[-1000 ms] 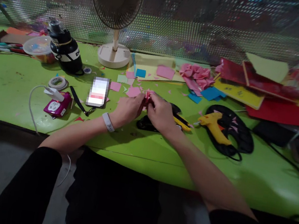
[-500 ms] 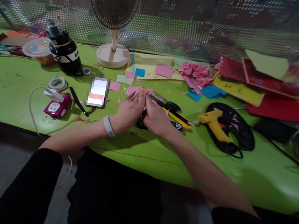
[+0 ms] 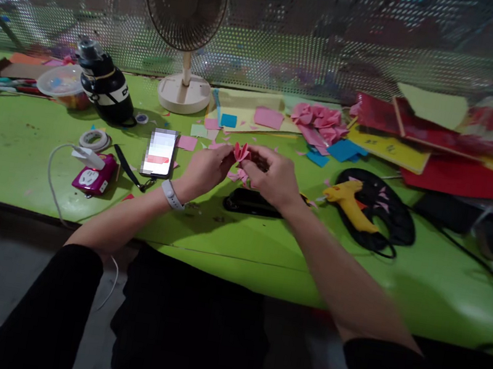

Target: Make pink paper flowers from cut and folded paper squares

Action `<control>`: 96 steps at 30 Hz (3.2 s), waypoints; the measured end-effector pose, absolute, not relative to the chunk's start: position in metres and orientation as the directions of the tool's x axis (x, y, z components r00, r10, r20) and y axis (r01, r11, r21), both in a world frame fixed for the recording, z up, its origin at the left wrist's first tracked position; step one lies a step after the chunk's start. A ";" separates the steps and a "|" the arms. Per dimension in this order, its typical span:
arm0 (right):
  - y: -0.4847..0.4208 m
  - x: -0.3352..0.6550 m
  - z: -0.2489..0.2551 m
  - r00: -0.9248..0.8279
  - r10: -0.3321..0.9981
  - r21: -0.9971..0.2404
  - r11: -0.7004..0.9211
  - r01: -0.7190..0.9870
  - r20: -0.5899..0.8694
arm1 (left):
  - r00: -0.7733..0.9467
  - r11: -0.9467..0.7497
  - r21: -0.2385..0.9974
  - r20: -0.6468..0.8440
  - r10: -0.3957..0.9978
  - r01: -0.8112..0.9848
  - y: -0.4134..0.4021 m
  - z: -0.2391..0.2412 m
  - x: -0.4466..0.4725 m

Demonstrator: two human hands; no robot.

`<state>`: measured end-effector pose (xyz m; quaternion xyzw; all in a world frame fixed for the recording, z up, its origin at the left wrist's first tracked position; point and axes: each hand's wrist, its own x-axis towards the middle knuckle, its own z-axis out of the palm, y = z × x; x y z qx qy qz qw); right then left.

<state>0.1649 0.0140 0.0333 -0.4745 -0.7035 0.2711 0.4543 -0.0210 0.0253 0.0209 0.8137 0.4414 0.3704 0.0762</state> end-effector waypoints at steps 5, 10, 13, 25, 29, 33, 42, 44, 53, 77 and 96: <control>0.020 0.170 0.028 -0.157 0.910 -0.814 0.414 0.407 0.384 | 0.327 -0.605 0.460 0.549 0.769 0.650 0.030 0.021 -0.023; 0.031 0.172 0.022 -0.183 0.939 -0.927 0.325 0.189 0.292 | 0.273 -0.586 0.615 0.530 0.803 0.528 0.035 0.018 -0.024; 0.032 0.170 0.021 -0.175 0.951 -0.956 0.276 0.096 0.257 | 0.232 -0.520 0.789 0.467 0.853 0.326 0.037 0.015 -0.022; 0.029 0.163 0.024 -0.152 0.973 -0.983 0.162 -0.090 0.174 | 0.158 -0.079 0.994 0.090 0.983 -0.076 0.025 0.034 -0.013; 0.029 0.161 0.024 -0.139 0.979 -0.985 0.131 -0.113 0.146 | 0.133 -0.086 0.991 0.099 0.986 -0.100 0.025 0.033 -0.012; 0.027 0.159 0.027 -0.133 0.981 -0.984 0.124 -0.129 0.141 | 0.108 -0.102 0.984 0.119 0.987 -0.145 0.027 0.029 -0.011; 0.027 0.158 0.026 -0.100 0.981 -0.975 0.146 -0.165 0.164 | 0.141 -0.160 0.980 0.175 0.974 -0.115 0.028 0.025 -0.014; 0.028 0.158 0.025 -0.095 0.985 -0.977 0.127 -0.171 0.144 | 0.166 -0.160 0.983 0.174 0.971 -0.094 0.029 0.026 -0.015; 0.035 0.162 0.017 -0.093 0.982 -0.977 0.151 -0.152 0.166 | 0.196 -0.163 0.985 0.171 0.966 -0.057 0.033 0.023 -0.018; 0.078 0.250 0.027 -0.043 0.972 -0.430 0.142 0.892 0.232 | 0.169 0.060 0.926 -0.131 0.977 0.372 0.050 0.007 -0.031; 0.070 0.269 0.047 -0.006 0.984 -0.484 0.093 0.870 0.177 | 0.405 -0.194 0.801 -0.066 0.912 0.567 0.055 0.013 -0.048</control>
